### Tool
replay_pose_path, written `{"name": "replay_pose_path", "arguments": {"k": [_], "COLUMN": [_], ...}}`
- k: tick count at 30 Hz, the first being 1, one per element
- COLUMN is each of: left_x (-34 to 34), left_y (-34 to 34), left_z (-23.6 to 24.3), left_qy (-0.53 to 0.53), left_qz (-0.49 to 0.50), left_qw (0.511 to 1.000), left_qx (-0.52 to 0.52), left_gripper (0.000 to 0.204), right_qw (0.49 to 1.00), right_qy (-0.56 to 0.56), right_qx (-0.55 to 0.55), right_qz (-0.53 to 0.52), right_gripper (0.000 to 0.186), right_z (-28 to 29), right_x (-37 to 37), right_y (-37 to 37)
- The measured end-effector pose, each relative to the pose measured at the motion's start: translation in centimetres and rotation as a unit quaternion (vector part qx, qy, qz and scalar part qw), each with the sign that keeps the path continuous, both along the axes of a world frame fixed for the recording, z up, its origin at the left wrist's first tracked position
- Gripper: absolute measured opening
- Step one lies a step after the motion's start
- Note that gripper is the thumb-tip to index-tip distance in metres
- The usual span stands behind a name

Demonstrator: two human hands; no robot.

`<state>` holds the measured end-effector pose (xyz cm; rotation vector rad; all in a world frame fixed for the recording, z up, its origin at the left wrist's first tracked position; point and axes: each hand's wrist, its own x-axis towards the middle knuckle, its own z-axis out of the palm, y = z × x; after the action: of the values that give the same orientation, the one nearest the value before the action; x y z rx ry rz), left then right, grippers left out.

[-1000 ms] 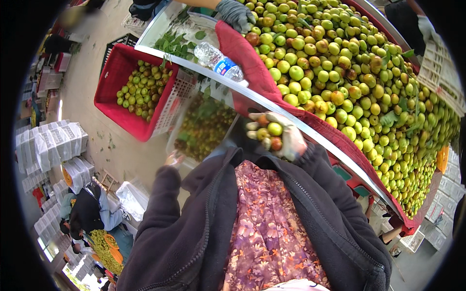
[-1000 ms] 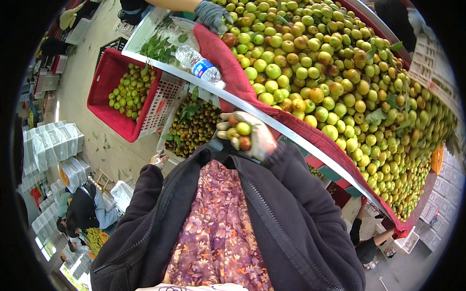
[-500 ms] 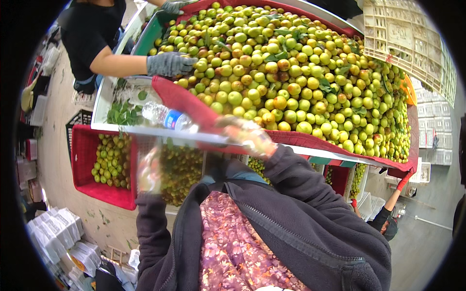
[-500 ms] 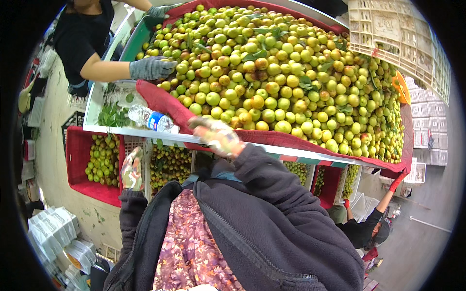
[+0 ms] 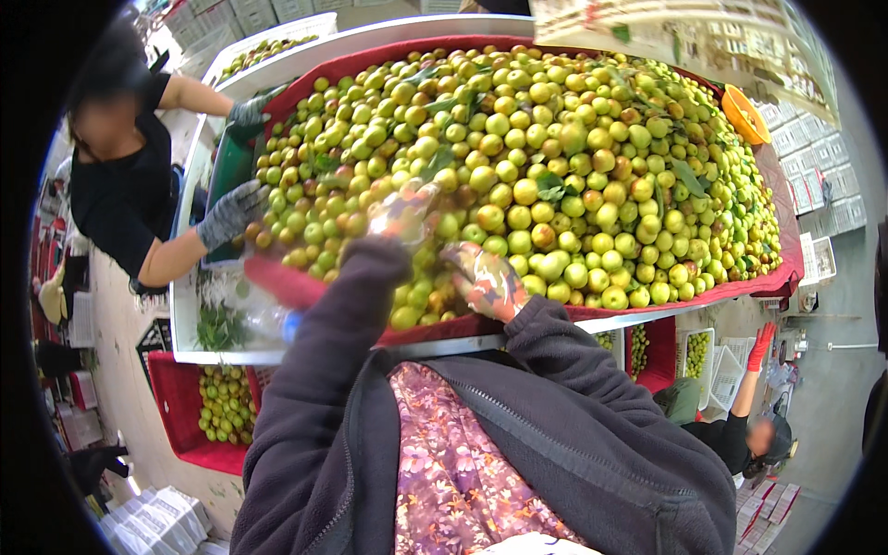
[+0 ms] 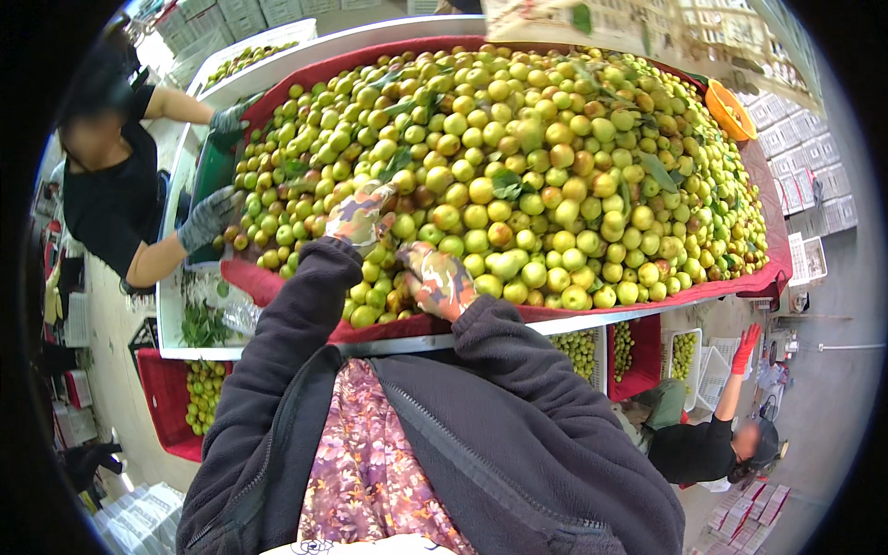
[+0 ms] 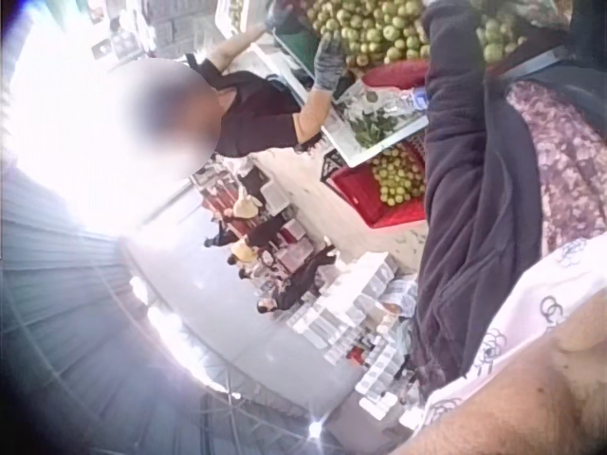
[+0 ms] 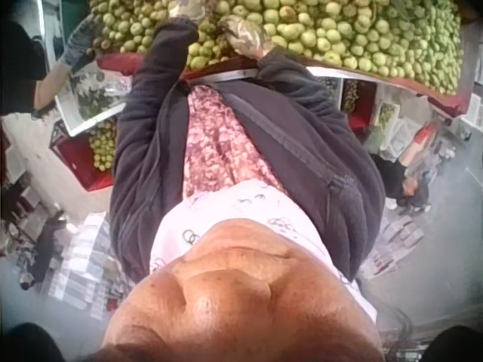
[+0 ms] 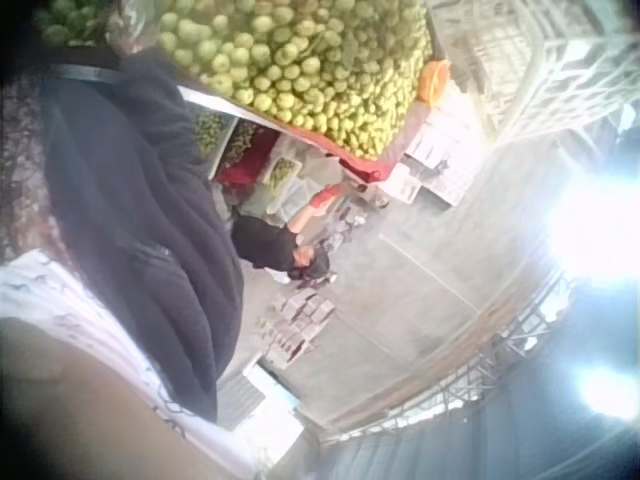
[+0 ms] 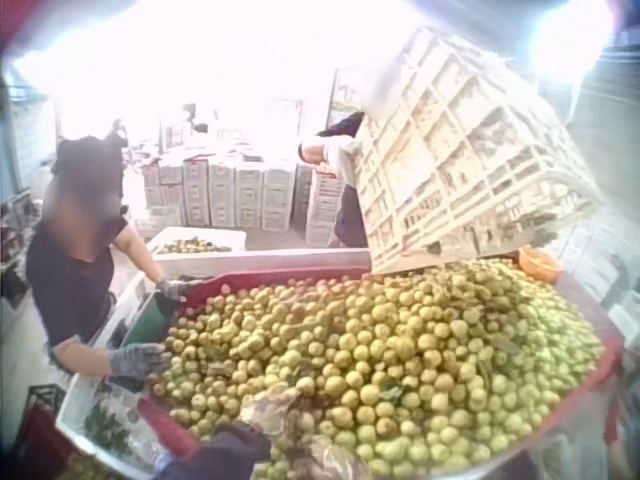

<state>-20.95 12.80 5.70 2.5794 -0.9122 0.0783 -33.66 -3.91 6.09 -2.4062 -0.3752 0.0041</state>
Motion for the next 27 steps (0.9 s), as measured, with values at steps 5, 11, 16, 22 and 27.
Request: {"name": "replay_pose_path", "arguments": {"k": [5,11,16,22,27], "left_x": [1.1,0.7,-1.7,0.6,5.5], "left_y": [-0.7,2.1,7.0,12.6,11.9], "left_z": [-1.3,-7.1,-8.8,-5.3,-4.9], "left_qy": [0.002,0.331,0.380,0.245,-0.038], "left_qz": [0.030,0.107,0.250,0.266,0.243], "left_qw": [0.996,0.811,0.667,0.783,0.968], "left_qx": [-0.089,-0.471,-0.589,-0.506,-0.054], "left_gripper": [0.037,0.015,0.024,0.028,0.025], "right_qw": [0.992,0.980,0.941,0.953,0.987], "right_qy": [0.112,-0.182,-0.050,-0.044,-0.137], "right_qx": [0.057,-0.069,-0.329,-0.298,-0.003], "right_qz": [0.029,-0.047,-0.059,-0.020,-0.083], "right_gripper": [0.037,0.047,0.050,0.031,0.024], "right_z": [2.6,5.6,4.3,5.5,10.5], "right_x": [1.6,15.2,27.0,30.7,28.4], "right_y": [-2.6,-7.3,-7.4,-9.0,-9.8]}}
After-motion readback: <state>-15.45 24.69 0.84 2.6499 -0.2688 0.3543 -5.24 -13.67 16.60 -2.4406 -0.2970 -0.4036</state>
